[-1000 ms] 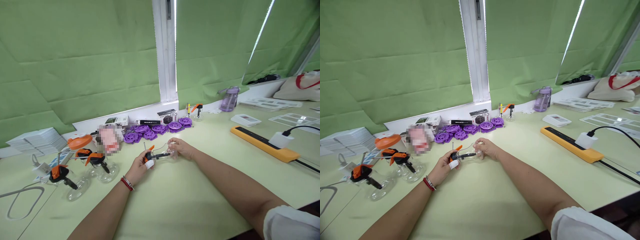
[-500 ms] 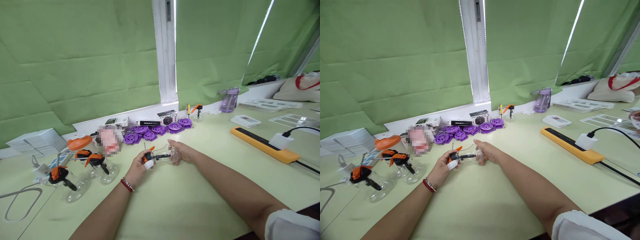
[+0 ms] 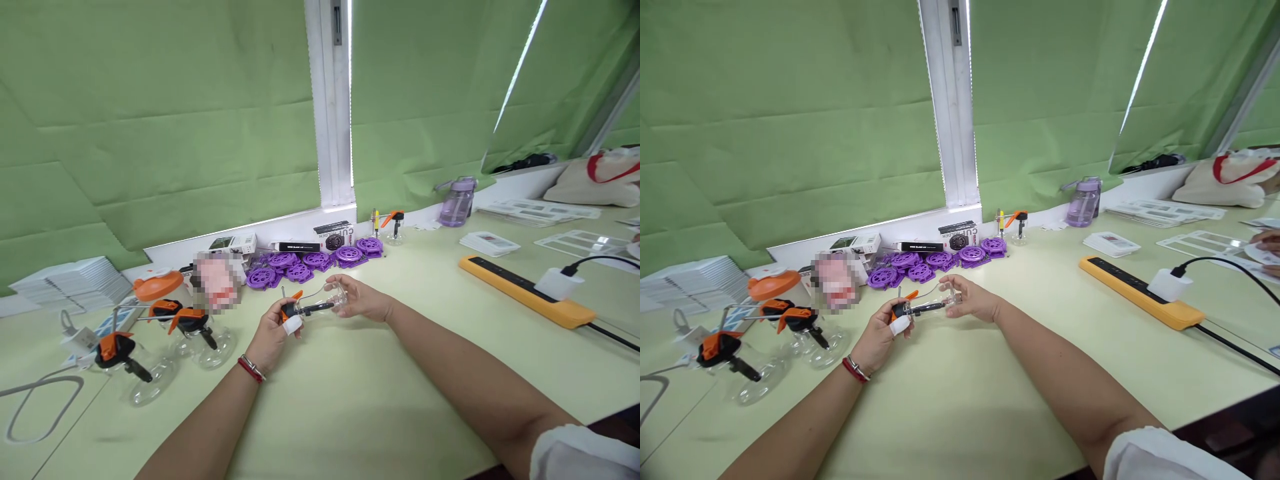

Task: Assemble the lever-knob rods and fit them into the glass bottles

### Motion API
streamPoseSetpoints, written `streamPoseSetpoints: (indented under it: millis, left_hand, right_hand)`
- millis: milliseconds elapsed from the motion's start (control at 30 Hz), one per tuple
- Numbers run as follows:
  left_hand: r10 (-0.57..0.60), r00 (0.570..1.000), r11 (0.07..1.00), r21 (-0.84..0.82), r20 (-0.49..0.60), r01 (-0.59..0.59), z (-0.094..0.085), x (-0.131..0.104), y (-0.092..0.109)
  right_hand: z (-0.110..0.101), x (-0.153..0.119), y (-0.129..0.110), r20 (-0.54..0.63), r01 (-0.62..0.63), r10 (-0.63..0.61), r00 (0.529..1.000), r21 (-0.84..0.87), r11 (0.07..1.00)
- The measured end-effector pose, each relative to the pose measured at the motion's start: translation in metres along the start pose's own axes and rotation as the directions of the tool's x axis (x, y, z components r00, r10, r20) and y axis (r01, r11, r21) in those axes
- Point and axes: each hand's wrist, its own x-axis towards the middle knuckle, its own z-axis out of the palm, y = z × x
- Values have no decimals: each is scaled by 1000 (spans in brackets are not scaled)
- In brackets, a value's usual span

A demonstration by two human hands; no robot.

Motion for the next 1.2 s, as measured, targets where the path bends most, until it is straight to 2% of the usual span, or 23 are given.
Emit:
streamPoseSetpoints:
  millis: [100, 200, 467, 667, 833, 1000, 1100, 1200]
  left_hand:
    - [-3, 1000, 1000, -13, -20, 3, 0, 0, -1]
    - [-7, 1000, 1000, -22, -26, 6, -1, 0, -1]
    - [10, 1000, 1000, -5, -1, -10, -2, -1, 1]
    - [-5, 1000, 1000, -3, 11, 5, -2, 0, 1]
    - [-33, 999, 999, -23, 6, 33, -2, -1, 3]
    - [-30, 999, 1000, 0, 24, 30, -2, -2, 4]
    - [-33, 999, 999, 22, 29, 32, 0, -3, 5]
    - [-29, 998, 999, 42, 58, 27, 1, -4, 4]
  right_hand:
    - [-1, 2, 3, 4, 123, -123, 992, -80, 989]
    - [1, 3, 2, 6, 171, -172, 985, -129, 977]
    - [-1, 3, 7, 18, 127, -125, 992, -100, 987]
    - [-1, 3, 6, 16, 146, -146, 989, -150, 978]
    - [2, 2, 5, -23, 3, -5, 1000, -77, 997]
    - [8, 3, 5, -38, -157, 157, 987, -1, 988]
    - [9, 6, 9, -80, -278, 277, 957, 8, 961]
    - [9, 8, 11, -124, -404, 403, 907, 17, 915]
